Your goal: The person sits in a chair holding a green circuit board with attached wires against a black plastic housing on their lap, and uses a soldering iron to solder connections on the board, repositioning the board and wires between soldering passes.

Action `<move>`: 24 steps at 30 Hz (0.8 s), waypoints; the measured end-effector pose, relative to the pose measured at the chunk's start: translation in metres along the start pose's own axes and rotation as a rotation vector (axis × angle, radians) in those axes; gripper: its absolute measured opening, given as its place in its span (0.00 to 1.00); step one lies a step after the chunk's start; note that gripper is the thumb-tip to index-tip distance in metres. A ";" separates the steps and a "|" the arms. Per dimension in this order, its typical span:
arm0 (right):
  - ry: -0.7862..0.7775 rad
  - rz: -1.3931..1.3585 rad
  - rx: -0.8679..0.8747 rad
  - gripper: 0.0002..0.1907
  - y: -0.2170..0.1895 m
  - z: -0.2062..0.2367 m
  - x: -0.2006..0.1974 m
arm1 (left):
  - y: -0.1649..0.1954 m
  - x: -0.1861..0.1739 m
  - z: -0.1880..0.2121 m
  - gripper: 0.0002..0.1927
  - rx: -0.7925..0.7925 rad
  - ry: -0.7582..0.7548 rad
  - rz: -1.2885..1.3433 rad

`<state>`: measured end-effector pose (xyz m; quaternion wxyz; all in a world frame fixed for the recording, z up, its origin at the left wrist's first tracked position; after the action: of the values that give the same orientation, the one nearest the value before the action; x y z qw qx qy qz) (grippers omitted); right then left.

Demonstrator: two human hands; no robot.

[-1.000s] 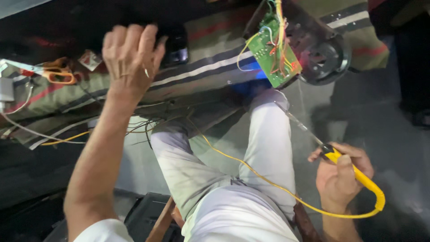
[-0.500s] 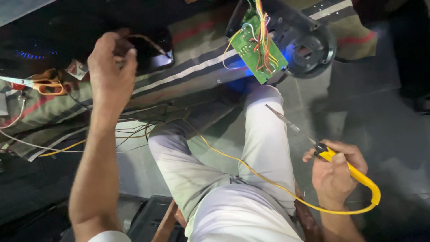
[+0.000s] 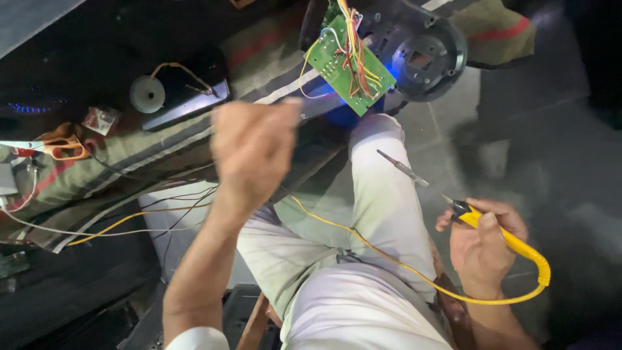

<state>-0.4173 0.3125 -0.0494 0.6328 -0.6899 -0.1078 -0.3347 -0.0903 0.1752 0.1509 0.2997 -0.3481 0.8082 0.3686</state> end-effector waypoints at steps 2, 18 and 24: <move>-0.003 -0.013 0.002 0.13 0.000 0.002 -0.003 | 0.019 0.025 -0.012 0.19 0.116 -0.183 0.045; 0.041 -0.054 0.011 0.10 0.002 0.000 -0.031 | 0.060 0.079 -0.058 0.18 0.442 -0.499 -0.195; 0.045 -0.036 0.023 0.10 0.002 0.001 -0.033 | 0.065 0.084 -0.060 0.12 0.482 -0.546 -0.244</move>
<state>-0.4409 0.3224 -0.0705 0.6369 -0.6727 -0.1096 -0.3604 -0.2036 0.1301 0.1462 0.6186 -0.2504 0.7148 0.2090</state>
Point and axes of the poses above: each hand's wrist, its own z-axis away from the middle knuckle, its own x-axis out of the palm, y = z × x, the point moved 8 cm from there along -z, towards the middle knuckle, and after that the axes turned 8 degrees about -x, right-handed, at the moved point
